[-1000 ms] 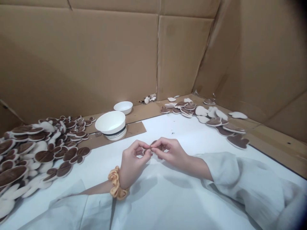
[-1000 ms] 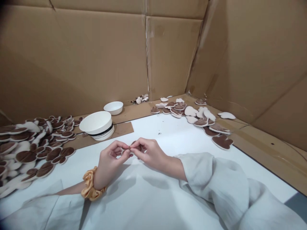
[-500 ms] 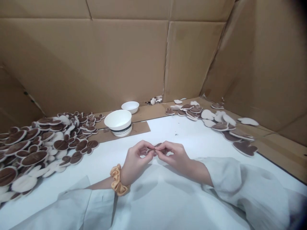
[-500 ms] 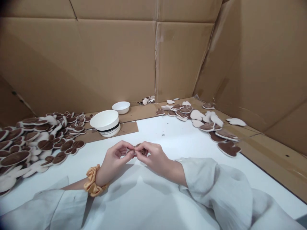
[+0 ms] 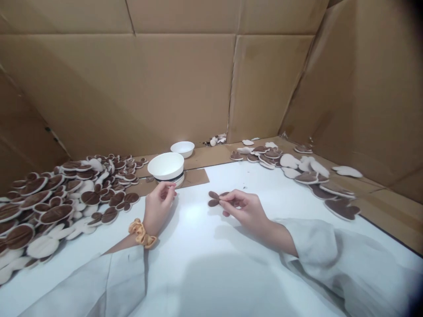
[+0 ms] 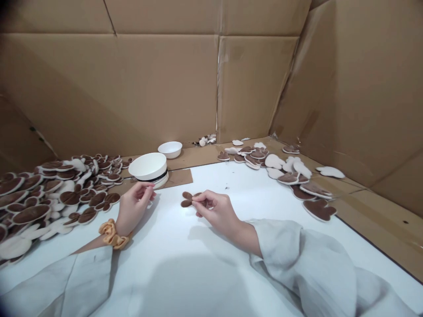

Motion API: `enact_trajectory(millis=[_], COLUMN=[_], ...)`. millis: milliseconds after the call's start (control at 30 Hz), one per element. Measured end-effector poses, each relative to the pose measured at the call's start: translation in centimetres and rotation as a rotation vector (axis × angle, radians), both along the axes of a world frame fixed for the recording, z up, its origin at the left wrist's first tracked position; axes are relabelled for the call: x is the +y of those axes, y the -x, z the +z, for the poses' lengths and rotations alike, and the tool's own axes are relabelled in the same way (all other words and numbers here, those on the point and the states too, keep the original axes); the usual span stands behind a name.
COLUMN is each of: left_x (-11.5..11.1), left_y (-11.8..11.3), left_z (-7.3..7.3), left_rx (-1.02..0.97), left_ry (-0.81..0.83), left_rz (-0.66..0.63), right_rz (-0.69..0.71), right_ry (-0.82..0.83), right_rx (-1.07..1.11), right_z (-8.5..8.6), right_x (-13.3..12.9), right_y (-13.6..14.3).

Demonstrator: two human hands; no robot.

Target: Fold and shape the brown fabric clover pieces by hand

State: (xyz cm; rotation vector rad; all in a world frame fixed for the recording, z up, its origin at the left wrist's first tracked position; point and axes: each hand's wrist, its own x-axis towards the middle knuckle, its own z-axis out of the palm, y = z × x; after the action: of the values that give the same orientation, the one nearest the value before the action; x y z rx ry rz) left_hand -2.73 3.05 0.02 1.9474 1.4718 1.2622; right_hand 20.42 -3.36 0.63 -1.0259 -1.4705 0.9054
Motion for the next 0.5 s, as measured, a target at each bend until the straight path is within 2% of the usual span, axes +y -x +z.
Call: enact_trajectory(millis=[133,333,400,500], left_x=[0.6,1.2,1.4,1.7], left_y=[0.9,-0.3,-1.2,-2.6], left_z=[0.0,0.3,0.3,0.4], left_rx=[0.346,0.98,1.062,1.082], left_ry=[-0.07,-0.113,-0.087,-0.062], left_rz=[0.057,-0.013,0.0,0.037], right_rz=[0.05,0.083,0.088,0.093], right_ry=[0.029,0.077,0.088,0.086], right_rx=[0.082,0.11,0.11,0.11], right_z=[0.0,-0.1,-0.1,0.0], right_x=[-0.1,-0.1,-0.1,-0.1], right_y=[0.1,0.3,0.3,0.3])
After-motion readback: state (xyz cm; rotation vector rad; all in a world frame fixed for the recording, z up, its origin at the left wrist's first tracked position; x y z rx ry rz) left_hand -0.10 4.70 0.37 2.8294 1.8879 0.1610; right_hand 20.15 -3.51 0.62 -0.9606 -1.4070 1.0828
